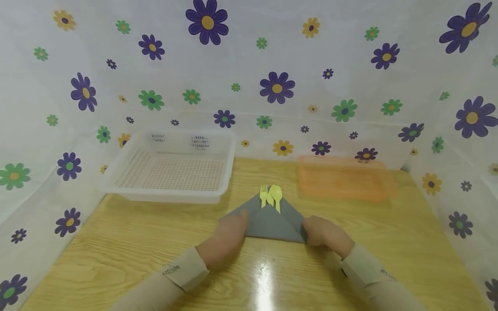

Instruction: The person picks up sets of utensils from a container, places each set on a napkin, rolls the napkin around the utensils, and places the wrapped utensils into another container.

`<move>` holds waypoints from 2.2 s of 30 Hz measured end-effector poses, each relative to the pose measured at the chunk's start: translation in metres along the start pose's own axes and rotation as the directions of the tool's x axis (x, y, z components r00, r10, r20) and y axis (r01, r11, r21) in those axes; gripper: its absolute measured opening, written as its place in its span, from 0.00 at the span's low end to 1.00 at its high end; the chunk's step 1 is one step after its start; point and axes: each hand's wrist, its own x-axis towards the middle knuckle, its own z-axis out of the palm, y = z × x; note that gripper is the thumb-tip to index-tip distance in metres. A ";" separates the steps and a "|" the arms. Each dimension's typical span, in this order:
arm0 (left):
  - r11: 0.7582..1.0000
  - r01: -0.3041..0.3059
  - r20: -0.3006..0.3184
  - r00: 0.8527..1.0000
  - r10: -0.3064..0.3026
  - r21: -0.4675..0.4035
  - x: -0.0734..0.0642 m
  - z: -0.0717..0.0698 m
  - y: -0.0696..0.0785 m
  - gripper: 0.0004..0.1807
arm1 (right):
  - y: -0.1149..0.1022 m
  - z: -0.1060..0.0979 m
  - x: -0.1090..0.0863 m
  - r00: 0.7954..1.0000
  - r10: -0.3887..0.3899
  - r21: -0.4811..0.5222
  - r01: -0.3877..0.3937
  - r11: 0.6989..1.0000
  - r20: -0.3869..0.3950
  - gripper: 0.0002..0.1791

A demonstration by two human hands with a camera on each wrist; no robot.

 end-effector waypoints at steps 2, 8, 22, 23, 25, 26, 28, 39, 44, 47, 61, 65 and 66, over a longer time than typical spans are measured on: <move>1.000 0.003 0.023 1.000 -0.003 -0.004 0.004 -0.006 -0.001 0.06 | 0.000 0.000 0.000 1.000 -0.015 0.009 0.015 1.000 -0.008 0.11; 0.971 -0.229 -0.105 0.966 0.235 0.072 0.016 0.000 0.013 0.07 | 0.000 -0.001 0.000 1.000 -0.011 0.011 0.011 1.000 0.001 0.11; 0.773 -0.633 0.189 0.755 0.627 -0.036 0.035 0.011 0.013 0.35 | -0.004 -0.001 0.000 0.999 0.030 0.000 -0.030 1.000 0.018 0.09; 0.774 -0.631 0.199 0.753 0.628 -0.053 0.035 0.012 0.013 0.36 | -0.003 -0.001 0.000 1.000 0.024 0.003 -0.024 1.000 0.011 0.09; 0.773 -0.628 0.197 0.750 0.632 -0.089 0.036 0.014 0.012 0.36 | 0.000 -0.001 -0.001 1.000 -0.004 0.011 0.004 1.000 -0.001 0.08; 0.771 -0.629 0.191 0.748 0.636 -0.103 0.036 0.014 0.012 0.37 | 0.002 -0.001 -0.002 1.000 -0.022 0.018 0.023 1.000 -0.009 0.09; 0.759 -0.638 0.172 0.740 0.651 -0.129 0.037 0.017 0.013 0.38 | 0.010 -0.002 -0.007 0.997 -0.068 0.057 0.070 0.996 -0.040 0.09; 0.755 -0.635 0.143 0.742 0.655 -0.164 0.040 0.022 0.014 0.39 | 0.037 -0.004 -0.020 0.950 -0.018 0.106 0.054 0.993 -0.312 0.14; 0.758 -0.621 0.129 0.750 0.648 -0.197 0.039 0.025 0.012 0.37 | 0.031 0.003 -0.018 0.951 -0.012 0.054 0.030 0.998 -0.308 0.15; 0.765 -0.603 0.121 0.762 0.636 -0.226 0.040 0.024 0.010 0.33 | 0.028 0.004 -0.015 0.951 -0.037 0.066 0.060 0.996 -0.306 0.12; 0.742 -0.669 0.084 0.742 0.665 0.045 0.048 0.014 0.007 0.26 | 0.025 0.005 -0.008 0.956 -0.075 0.215 0.139 0.967 -0.284 0.10; 0.733 -0.675 0.052 0.738 0.673 0.088 0.047 0.015 0.007 0.25 | 0.030 0.005 -0.006 0.967 -0.063 0.517 0.187 0.835 -0.248 0.07; 0.734 -0.672 0.047 0.740 0.671 0.095 0.047 0.016 0.006 0.25 | 0.031 0.005 -0.005 0.973 -0.056 0.602 0.183 0.777 -0.223 0.10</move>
